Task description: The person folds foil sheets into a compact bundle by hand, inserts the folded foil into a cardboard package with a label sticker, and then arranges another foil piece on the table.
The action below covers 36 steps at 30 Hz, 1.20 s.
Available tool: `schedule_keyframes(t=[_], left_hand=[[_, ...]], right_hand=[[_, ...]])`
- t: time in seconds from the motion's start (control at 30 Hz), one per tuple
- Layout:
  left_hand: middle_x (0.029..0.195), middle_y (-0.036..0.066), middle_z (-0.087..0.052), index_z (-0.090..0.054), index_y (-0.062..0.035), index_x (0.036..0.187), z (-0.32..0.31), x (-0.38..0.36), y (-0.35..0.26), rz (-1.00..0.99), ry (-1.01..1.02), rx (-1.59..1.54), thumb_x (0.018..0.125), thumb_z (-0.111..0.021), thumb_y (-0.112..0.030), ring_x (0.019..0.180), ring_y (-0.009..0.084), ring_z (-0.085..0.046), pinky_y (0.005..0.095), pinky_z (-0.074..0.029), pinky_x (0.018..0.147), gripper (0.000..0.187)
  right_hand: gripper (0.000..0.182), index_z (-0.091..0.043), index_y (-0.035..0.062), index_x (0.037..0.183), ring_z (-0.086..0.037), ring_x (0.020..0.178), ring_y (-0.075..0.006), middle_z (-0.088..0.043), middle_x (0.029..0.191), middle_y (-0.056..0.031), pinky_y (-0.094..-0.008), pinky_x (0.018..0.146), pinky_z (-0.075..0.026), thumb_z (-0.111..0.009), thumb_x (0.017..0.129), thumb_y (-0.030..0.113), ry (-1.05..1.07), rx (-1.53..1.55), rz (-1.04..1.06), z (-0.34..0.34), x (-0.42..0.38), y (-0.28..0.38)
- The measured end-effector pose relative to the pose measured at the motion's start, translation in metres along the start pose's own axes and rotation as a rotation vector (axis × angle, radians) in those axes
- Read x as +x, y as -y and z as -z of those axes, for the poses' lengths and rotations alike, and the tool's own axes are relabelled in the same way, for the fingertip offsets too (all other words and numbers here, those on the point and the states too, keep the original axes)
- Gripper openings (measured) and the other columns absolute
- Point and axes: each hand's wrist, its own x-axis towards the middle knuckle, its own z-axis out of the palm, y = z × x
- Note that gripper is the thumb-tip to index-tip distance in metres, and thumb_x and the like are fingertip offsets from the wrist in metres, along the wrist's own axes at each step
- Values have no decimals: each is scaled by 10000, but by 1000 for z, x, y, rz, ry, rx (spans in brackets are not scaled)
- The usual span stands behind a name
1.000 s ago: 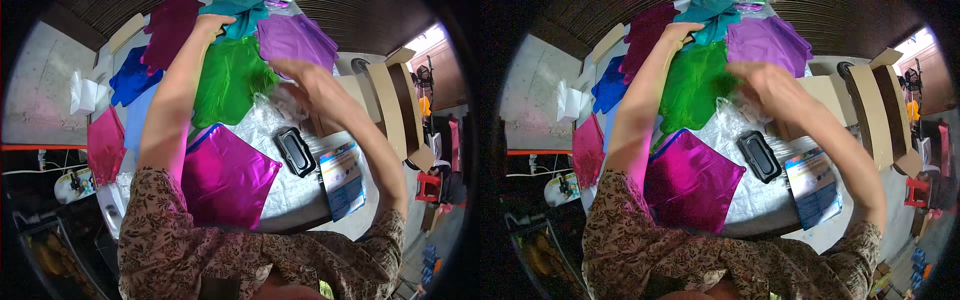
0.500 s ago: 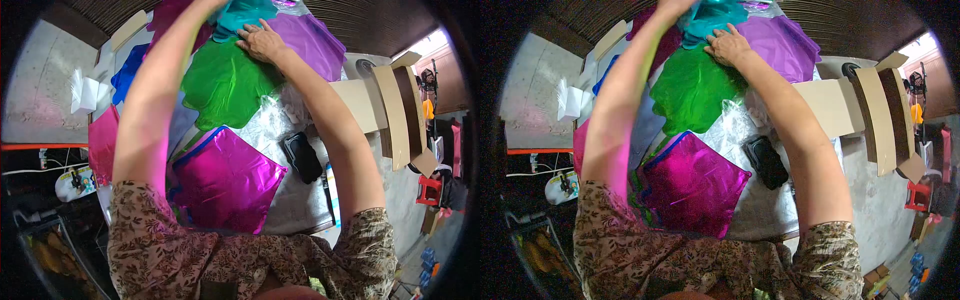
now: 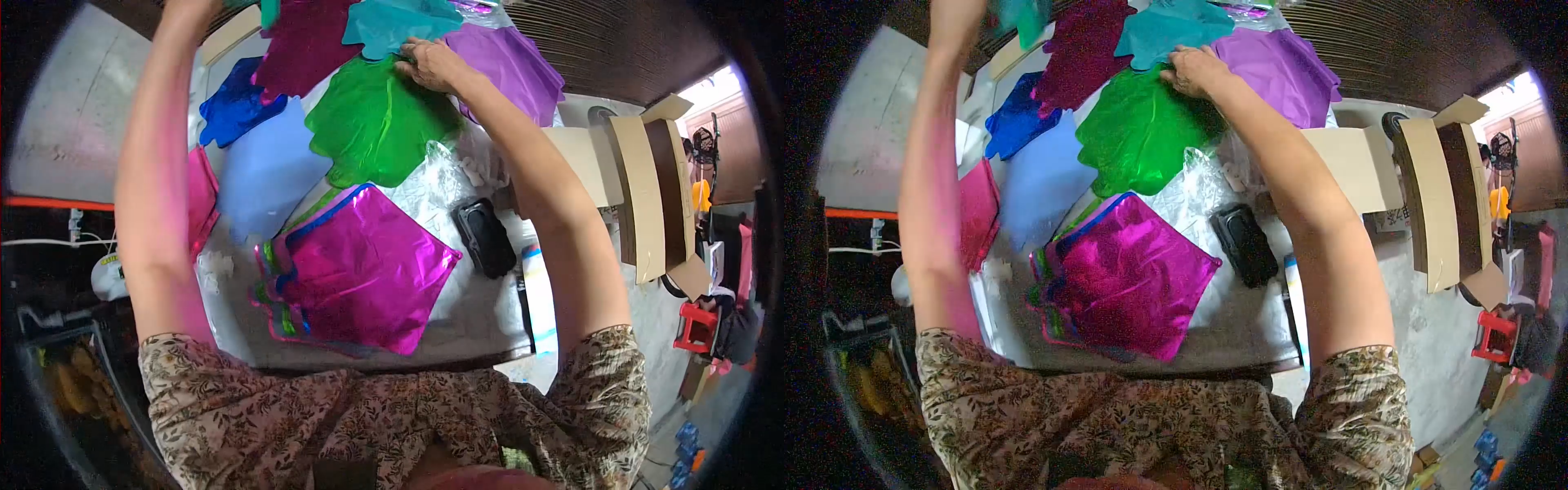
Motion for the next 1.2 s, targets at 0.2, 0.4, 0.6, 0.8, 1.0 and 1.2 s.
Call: schedule_keyframes(t=[0.2, 0.4, 0.6, 0.8, 1.0, 1.2], left_hand=[[1009, 48, -731, -739, -72, 1028, 16, -133, -37, -120, 216, 44, 862, -684, -59, 873, 131, -670, 271, -527, 769, 176], [995, 23, -694, -687, -94, 958, 27, -237, -118, -489, 366, 127, 766, -668, -68, 986, 204, -657, 341, -459, 873, 195], [1019, 3, -672, -676, -103, 932, 65, -327, -149, -524, 448, 198, 799, -636, -105, 1048, 171, -628, 368, -416, 946, 139], [1022, 9, -678, -686, -100, 941, 85, -388, -130, -457, 355, 164, 810, -632, -92, 1047, 171, -630, 365, -419, 943, 142], [999, 37, -699, -707, -75, 956, 148, -423, -63, -251, 183, 215, 819, -634, -35, 994, 203, -652, 367, -467, 882, 160], [970, 108, -704, -718, -68, 1022, 199, -421, -1, 215, 69, 259, 863, -640, -67, 856, 277, -675, 364, -541, 736, 178]], right_hand=[[676, -468, 80, 1427, -588, 1219, -324, -505, 1430, -204, -491, 1004, -487, -483, 971, 579, 206, 1581, -259, 51, -98, 62], [863, -374, 16, 1449, -568, 1229, -322, -494, 1433, -192, -530, 1034, -459, -430, 931, 704, 179, 2249, 18, 68, -224, 100], [899, -334, -20, 1458, -521, 1279, -326, -460, 1448, -209, -534, 1053, -444, -439, 929, 700, -142, 2391, -337, 53, -340, 114], [373, -607, -26, 1088, -665, 703, -179, -684, 862, -146, -307, 627, -545, -655, 956, 320, 25, 1338, -507, 27, -371, 137], [192, -598, 28, 849, -538, 470, -115, -590, 599, -46, -246, 448, -414, -691, 922, 180, -77, 1296, -588, 16, -360, 184], [201, -592, 47, 824, -501, 447, -104, -565, 574, -26, -244, 419, -370, -718, 906, 180, -52, 1136, -646, 14, -345, 185]])
